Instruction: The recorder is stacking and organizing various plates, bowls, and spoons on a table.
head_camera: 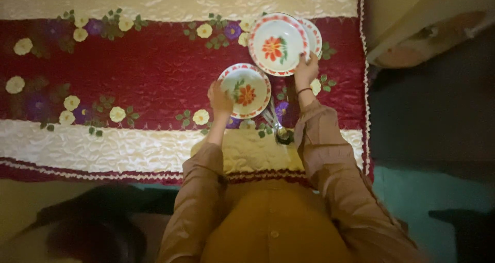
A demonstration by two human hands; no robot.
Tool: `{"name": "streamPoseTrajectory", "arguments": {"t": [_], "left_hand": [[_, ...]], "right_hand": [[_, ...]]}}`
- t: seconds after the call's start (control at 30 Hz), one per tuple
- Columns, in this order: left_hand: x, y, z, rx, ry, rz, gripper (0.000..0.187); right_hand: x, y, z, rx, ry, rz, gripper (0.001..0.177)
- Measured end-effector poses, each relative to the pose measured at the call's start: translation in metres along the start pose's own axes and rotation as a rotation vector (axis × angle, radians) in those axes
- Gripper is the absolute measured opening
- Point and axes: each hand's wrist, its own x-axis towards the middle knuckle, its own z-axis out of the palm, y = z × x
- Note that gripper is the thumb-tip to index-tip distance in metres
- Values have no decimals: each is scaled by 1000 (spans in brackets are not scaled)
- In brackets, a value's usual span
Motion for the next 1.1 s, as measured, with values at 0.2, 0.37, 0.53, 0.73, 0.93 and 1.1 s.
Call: {"name": "streamPoseTrajectory", "arguments": {"t": [0.2,0.37,0.53,0.73,0.93,1.1], "left_hand": [[-5,1,-17,-274,27,-264,49],[-9,-14,-11,-204,13,-185,56],[2,24,-39,-247,-229,-380,61],[-9,11,-21,-269,-148,-228,64],[-17,19,-16,-172,-51,-115,62],[-6,52,-40,-238,-75,-249,61]], "right_hand": [[30,45,-8,-113,218,316,33],[19,11,-20,-205,234,459,32],[25,16,-21,-103,309,266,30],[33,-5,-18,-220,152,307,27],[43,18,-19,-256,160,192,28],[56,47,-11,-301,182,130,36]]}}
